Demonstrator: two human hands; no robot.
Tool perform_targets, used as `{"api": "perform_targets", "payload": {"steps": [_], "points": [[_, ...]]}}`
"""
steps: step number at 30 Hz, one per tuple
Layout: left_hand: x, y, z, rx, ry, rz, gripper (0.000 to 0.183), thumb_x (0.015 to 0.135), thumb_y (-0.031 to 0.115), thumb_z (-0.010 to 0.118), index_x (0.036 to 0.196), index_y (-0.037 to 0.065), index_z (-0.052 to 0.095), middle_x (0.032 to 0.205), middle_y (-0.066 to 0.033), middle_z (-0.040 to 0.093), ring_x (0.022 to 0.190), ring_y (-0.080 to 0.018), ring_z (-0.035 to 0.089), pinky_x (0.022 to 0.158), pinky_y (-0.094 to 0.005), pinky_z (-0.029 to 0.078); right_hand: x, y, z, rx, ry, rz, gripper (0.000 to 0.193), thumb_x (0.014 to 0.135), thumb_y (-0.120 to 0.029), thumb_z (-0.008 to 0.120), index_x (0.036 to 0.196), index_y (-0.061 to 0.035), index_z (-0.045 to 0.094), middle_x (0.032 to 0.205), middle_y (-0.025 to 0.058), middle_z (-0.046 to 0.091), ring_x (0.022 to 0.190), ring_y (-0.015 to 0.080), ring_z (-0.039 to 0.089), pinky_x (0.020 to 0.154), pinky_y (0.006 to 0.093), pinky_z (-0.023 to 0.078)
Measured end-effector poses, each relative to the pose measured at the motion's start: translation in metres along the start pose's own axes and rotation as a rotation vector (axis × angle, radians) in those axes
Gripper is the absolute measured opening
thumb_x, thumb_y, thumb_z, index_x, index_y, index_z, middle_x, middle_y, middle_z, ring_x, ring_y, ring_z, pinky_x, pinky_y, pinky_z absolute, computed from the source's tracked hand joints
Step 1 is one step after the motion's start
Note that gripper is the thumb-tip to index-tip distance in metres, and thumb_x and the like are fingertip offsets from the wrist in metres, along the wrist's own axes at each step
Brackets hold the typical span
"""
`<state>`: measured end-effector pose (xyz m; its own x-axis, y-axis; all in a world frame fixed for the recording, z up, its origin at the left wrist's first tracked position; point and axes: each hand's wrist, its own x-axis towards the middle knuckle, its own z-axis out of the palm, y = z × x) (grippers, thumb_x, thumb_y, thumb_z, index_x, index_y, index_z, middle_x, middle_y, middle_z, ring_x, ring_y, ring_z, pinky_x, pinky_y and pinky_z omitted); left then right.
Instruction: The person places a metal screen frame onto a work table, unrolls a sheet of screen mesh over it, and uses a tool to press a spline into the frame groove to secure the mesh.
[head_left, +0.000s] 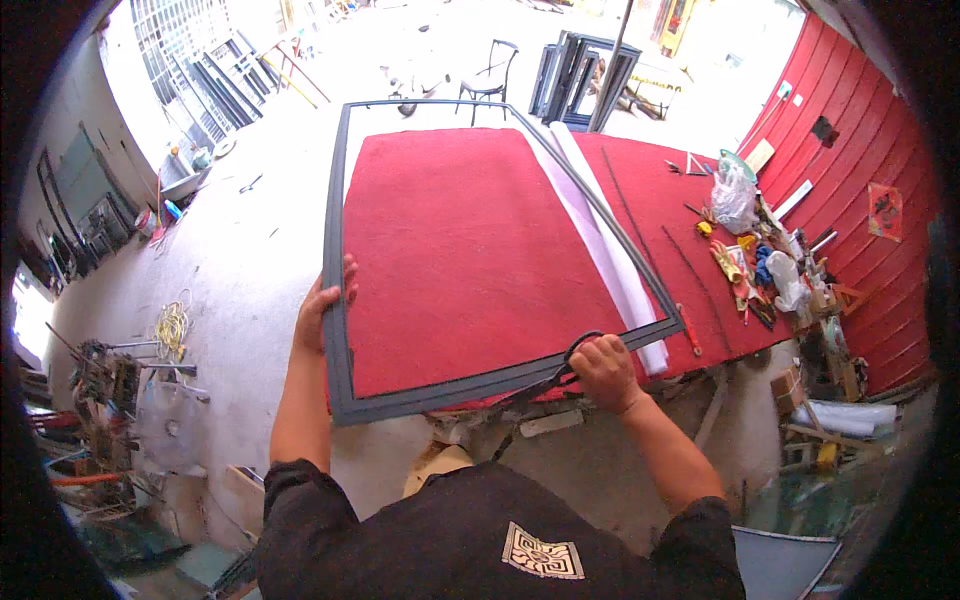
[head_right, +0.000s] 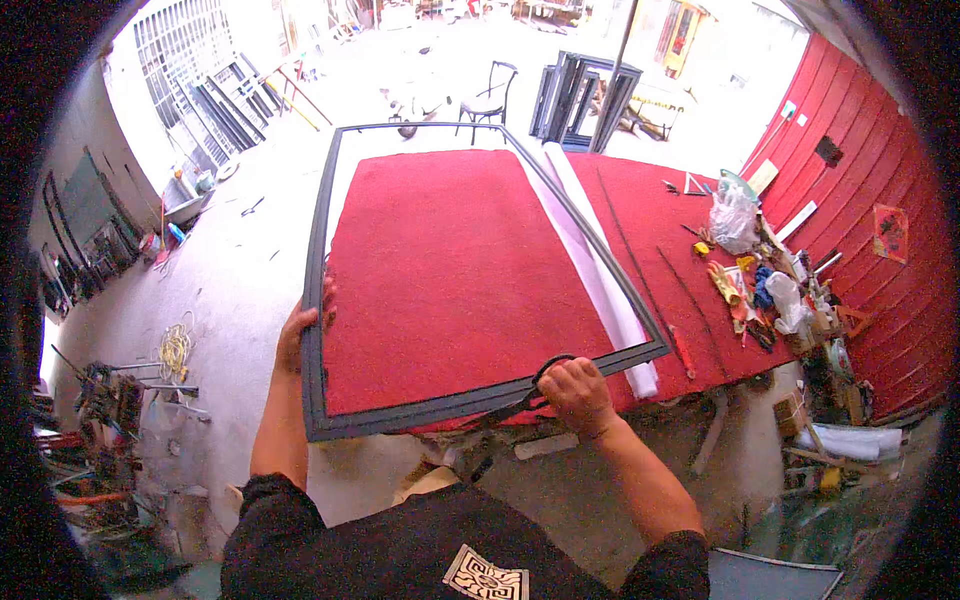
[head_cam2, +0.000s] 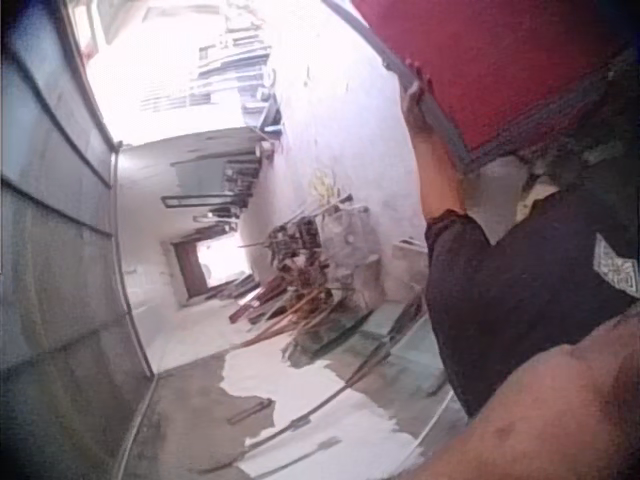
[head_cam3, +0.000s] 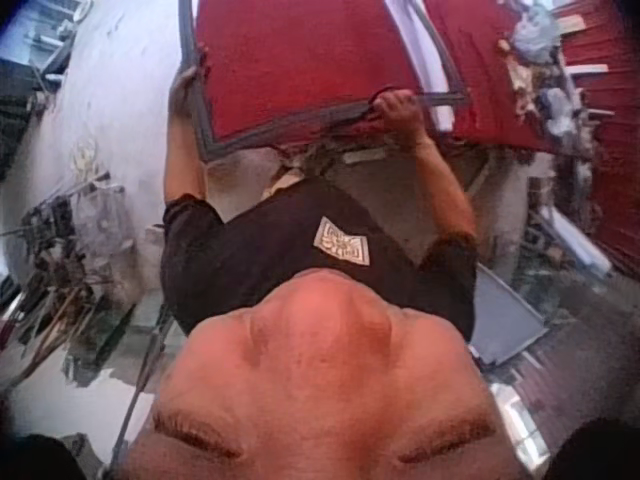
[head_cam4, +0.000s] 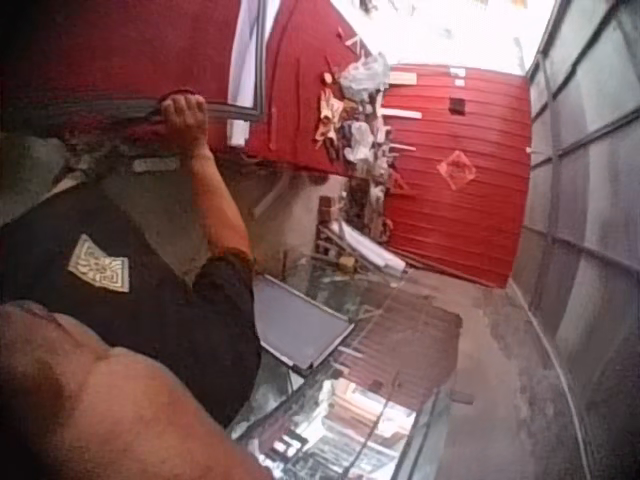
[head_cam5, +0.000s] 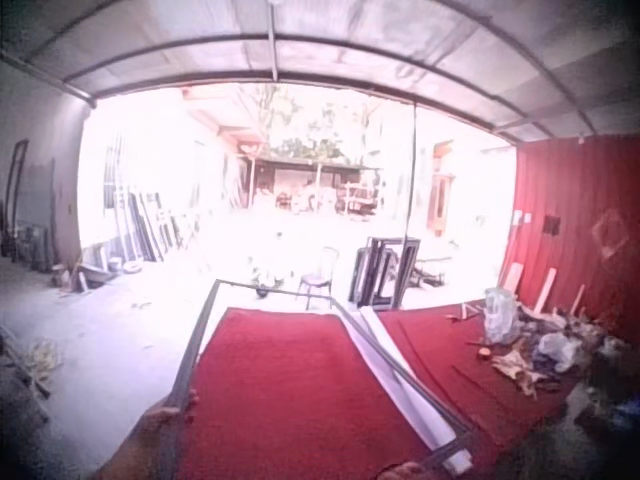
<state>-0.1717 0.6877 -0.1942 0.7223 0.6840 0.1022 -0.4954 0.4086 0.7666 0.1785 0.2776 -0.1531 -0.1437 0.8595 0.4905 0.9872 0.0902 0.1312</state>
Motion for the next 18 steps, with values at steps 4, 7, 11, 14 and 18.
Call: {"api": "perform_targets", "payload": {"steps": [4, 7, 11, 14, 18], "points": [[0.008, -0.001, -0.080, -0.018, 0.048, -0.073, 0.074, 0.095, -0.001, 0.064, 0.163, 0.003, 0.037, 0.165, -0.0081, 0.045, 0.150, -0.0237, 0.047, 0.119, -0.0361, 0.050, 0.031, -0.010, 0.082, 0.095, -0.088, -0.011, 0.008, 0.089, -0.017, 0.063, 0.097, -0.0164, 0.061, 0.093, 0.0013, 0.061, 0.092, 0.0218, 0.064, 0.087, 0.0390, 0.049], [0.013, -0.009, -0.137, 0.043, 0.089, -0.179, 0.079, 0.091, -0.001, 0.071, 0.163, 0.005, 0.040, 0.164, -0.0069, 0.048, 0.148, -0.0248, 0.049, 0.119, -0.0401, 0.048, 0.037, -0.029, 0.132, 0.180, -0.193, -0.015, 0.011, 0.089, -0.018, 0.063, 0.100, -0.0164, 0.061, 0.096, 0.0020, 0.061, 0.093, 0.0215, 0.063, 0.089, 0.0388, 0.049], [0.014, -0.034, -0.185, 0.140, 0.159, -0.378, 0.079, 0.089, 0.002, 0.077, 0.161, 0.009, 0.043, 0.158, -0.0070, 0.055, 0.140, -0.0256, 0.056, 0.114, -0.0410, 0.050, 0.020, -0.063, 0.177, 0.244, -0.437, -0.058, 0.015, 0.088, -0.019, 0.063, 0.103, -0.0162, 0.061, 0.101, 0.0028, 0.062, 0.096, 0.0219, 0.063, 0.090, 0.0382, 0.048], [0.004, -0.058, -0.229, 0.179, 0.221, -0.534, 0.075, 0.090, -0.001, 0.077, 0.157, 0.010, 0.047, 0.151, -0.0079, 0.061, 0.131, -0.0253, 0.061, 0.109, -0.0400, 0.052, 0.011, -0.082, 0.208, 0.247, -0.498, -0.026, 0.016, 0.088, -0.019, 0.063, 0.104, -0.0161, 0.061, 0.100, 0.0030, 0.060, 0.097, 0.0223, 0.062, 0.090, 0.0380, 0.047], [0.008, -0.081, -0.257, 0.261, 0.307, -0.622, 0.068, 0.091, -0.007, 0.072, 0.153, 0.009, 0.048, 0.136, -0.0073, 0.065, 0.121, -0.0235, 0.065, 0.105, -0.0401, 0.054, 0.007, -0.092, 0.230, 0.259, -0.547, 0.029, 0.017, 0.089, -0.018, 0.062, 0.106, -0.0157, 0.061, 0.100, 0.0037, 0.059, 0.098, 0.0226, 0.061, 0.089, 0.0381, 0.047]]}}
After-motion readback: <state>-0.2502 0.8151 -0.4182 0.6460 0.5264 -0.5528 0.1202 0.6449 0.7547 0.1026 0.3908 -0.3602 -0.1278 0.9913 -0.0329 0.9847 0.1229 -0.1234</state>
